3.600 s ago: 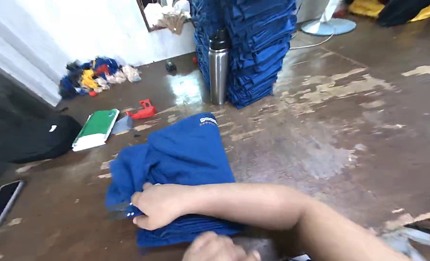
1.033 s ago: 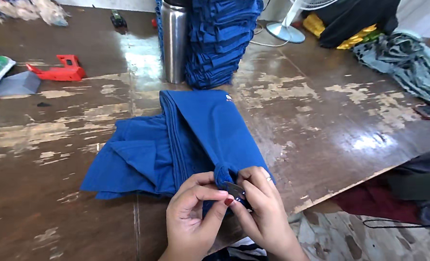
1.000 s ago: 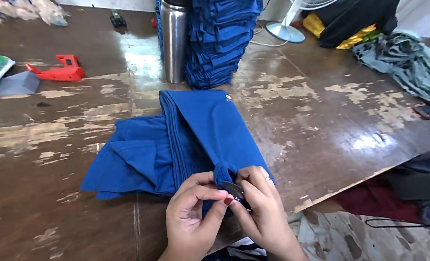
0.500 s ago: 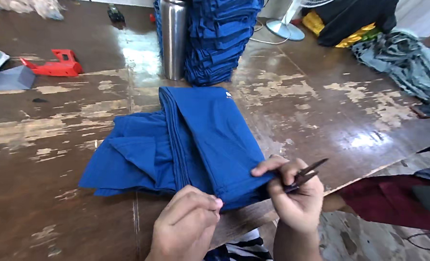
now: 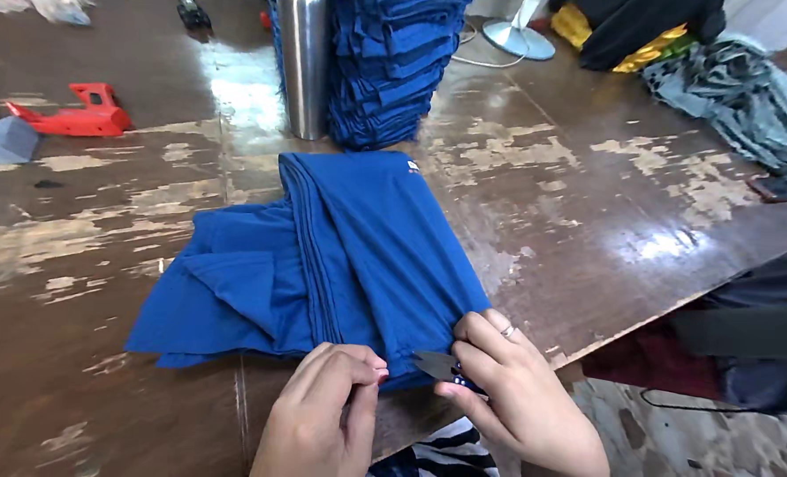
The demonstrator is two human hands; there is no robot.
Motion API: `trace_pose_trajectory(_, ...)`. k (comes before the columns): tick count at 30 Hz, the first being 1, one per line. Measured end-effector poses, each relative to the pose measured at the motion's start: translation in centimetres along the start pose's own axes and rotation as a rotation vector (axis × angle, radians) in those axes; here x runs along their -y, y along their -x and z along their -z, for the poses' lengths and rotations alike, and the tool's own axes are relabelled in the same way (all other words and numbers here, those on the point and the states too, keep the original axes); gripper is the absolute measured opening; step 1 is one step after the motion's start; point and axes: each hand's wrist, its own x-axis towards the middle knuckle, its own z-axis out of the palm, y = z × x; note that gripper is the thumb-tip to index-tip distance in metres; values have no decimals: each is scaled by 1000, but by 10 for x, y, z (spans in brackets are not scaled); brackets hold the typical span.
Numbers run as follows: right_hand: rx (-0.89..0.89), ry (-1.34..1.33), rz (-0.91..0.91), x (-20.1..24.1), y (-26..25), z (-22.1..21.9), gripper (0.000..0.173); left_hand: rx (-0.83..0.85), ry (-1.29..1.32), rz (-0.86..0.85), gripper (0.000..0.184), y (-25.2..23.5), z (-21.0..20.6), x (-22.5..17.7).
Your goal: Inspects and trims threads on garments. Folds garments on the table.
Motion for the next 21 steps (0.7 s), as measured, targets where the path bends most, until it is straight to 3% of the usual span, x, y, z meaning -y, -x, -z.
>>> trace_pose_trajectory(7,6,83,6,4,1,1,54,52,182,33,7,3,2,-5)
trace_pose_trajectory(21,-48,113,-39,10,0,-4,54,112,214,12,6,3,11,-8)
